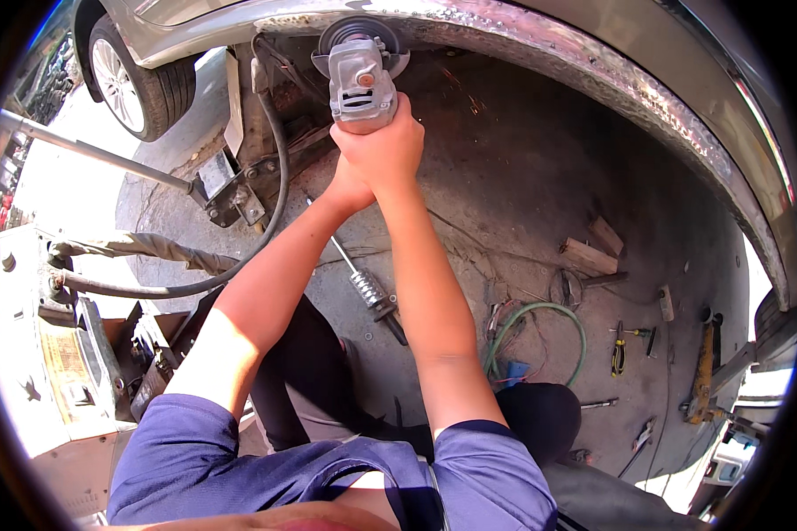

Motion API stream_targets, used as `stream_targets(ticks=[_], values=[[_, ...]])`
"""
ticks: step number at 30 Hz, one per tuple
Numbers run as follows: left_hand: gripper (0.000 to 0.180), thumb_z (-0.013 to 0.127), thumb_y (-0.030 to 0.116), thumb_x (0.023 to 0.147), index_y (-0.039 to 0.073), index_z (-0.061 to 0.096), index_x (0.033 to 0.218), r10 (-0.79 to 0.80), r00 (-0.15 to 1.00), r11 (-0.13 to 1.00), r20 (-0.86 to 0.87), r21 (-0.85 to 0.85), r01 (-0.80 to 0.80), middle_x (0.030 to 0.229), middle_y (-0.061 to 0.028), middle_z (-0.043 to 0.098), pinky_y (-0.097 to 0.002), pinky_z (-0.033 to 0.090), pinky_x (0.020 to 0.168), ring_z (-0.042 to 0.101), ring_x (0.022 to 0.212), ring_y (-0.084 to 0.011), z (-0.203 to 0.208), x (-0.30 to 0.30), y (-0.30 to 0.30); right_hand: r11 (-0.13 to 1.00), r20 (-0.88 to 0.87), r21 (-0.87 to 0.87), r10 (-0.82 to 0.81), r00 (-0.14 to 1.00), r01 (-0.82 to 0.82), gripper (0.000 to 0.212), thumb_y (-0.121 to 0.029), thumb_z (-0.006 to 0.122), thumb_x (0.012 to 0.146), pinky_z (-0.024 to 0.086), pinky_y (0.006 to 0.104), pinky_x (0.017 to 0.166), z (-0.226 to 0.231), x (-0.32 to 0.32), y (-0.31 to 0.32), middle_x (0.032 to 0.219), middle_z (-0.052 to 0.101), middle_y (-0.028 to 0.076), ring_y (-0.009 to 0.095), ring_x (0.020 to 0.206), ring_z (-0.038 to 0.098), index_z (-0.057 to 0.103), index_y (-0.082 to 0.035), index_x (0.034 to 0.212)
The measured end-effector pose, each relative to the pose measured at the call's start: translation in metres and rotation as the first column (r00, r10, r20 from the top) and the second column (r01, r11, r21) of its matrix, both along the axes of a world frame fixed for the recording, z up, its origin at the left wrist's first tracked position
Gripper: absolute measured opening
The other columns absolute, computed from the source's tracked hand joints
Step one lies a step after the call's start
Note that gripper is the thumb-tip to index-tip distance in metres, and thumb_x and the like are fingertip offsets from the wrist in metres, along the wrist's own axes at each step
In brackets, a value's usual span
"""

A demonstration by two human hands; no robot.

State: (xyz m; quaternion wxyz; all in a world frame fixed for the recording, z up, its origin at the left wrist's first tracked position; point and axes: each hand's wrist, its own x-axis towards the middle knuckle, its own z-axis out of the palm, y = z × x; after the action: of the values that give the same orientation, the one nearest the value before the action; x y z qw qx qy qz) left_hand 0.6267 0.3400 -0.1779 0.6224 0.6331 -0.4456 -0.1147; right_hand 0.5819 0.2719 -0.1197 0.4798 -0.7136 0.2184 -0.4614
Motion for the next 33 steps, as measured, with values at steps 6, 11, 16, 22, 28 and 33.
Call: stream_targets(ticks=[6,11,16,22,28,33], values=[[0.054,0.084,0.017,0.08,0.004,0.062,0.128,0.021,0.999,1.0,-0.044,0.002,-0.021,0.128,-0.0126,0.068,-0.0387,0.052,0.098,0.065,0.117,-0.0249,0.007,-0.001,0.004,0.999,-0.107,0.031,-0.02,0.994,0.024,0.062,-0.03,0.089,0.061,0.059,0.0453,0.083,0.012,-0.001,0.007,0.098,0.076,0.022,0.039,0.093,0.075,0.066,0.001,0.109],[0.053,0.083,0.016,0.081,0.004,0.062,0.128,0.007,0.996,1.0,0.086,-0.024,-0.005,0.128,-0.0122,0.067,-0.0402,0.051,0.1,0.064,0.119,-0.0243,-0.002,0.001,0.005,0.998,-0.067,0.034,-0.054,0.996,0.056,0.063,-0.034,0.09,0.06,0.059,0.0491,0.078,0.003,-0.004,0.01,0.093,0.075,0.022,0.043,0.088,0.074,0.064,-0.002,0.108],[0.06,0.085,0.017,0.079,0.004,0.059,0.131,-0.033,0.995,0.999,-0.091,0.012,0.034,0.131,-0.0115,0.065,-0.04,0.051,0.101,0.062,0.122,-0.024,-0.015,0.003,0.0,0.999,-0.132,0.018,-0.031,0.991,0.034,0.06,-0.033,0.089,0.06,0.059,0.0486,0.078,-0.005,0.001,0.003,0.094,0.075,0.024,0.044,0.088,0.073,0.064,-0.002,0.106],[0.058,0.084,0.016,0.08,0.005,0.058,0.131,-0.097,0.995,0.992,-0.018,-0.079,0.096,0.131,-0.0119,0.064,-0.0398,0.049,0.103,0.062,0.121,-0.0243,-0.013,0.012,-0.013,0.998,-0.05,0.006,-0.068,0.996,0.069,0.062,-0.035,0.089,0.06,0.059,0.0492,0.078,-0.002,-0.005,0.0,0.093,0.075,0.022,0.044,0.088,0.073,0.064,-0.003,0.107],[0.055,0.083,0.015,0.081,0.005,0.06,0.13,-0.051,0.999,0.997,-0.016,-0.067,0.05,0.131,-0.0122,0.065,-0.0394,0.049,0.102,0.062,0.123,-0.0241,-0.026,0.007,-0.012,0.999,-0.073,0.012,-0.046,0.996,0.047,0.063,-0.033,0.089,0.06,0.059,0.0484,0.08,-0.011,-0.005,0.0,0.095,0.075,0.022,0.042,0.09,0.074,0.064,-0.002,0.109],[0.056,0.083,0.016,0.082,0.005,0.058,0.131,-0.088,0.994,0.994,-0.067,0.053,0.092,0.132,-0.0114,0.063,-0.0391,0.049,0.103,0.06,0.122,-0.022,-0.029,0.008,-0.017,0.996,-0.014,0.058,-0.06,0.998,0.061,0.06,-0.028,0.087,0.062,0.059,0.046,0.078,-0.024,-0.006,-0.014,0.093,0.075,0.023,0.042,0.088,0.074,0.064,0.002,0.108]])
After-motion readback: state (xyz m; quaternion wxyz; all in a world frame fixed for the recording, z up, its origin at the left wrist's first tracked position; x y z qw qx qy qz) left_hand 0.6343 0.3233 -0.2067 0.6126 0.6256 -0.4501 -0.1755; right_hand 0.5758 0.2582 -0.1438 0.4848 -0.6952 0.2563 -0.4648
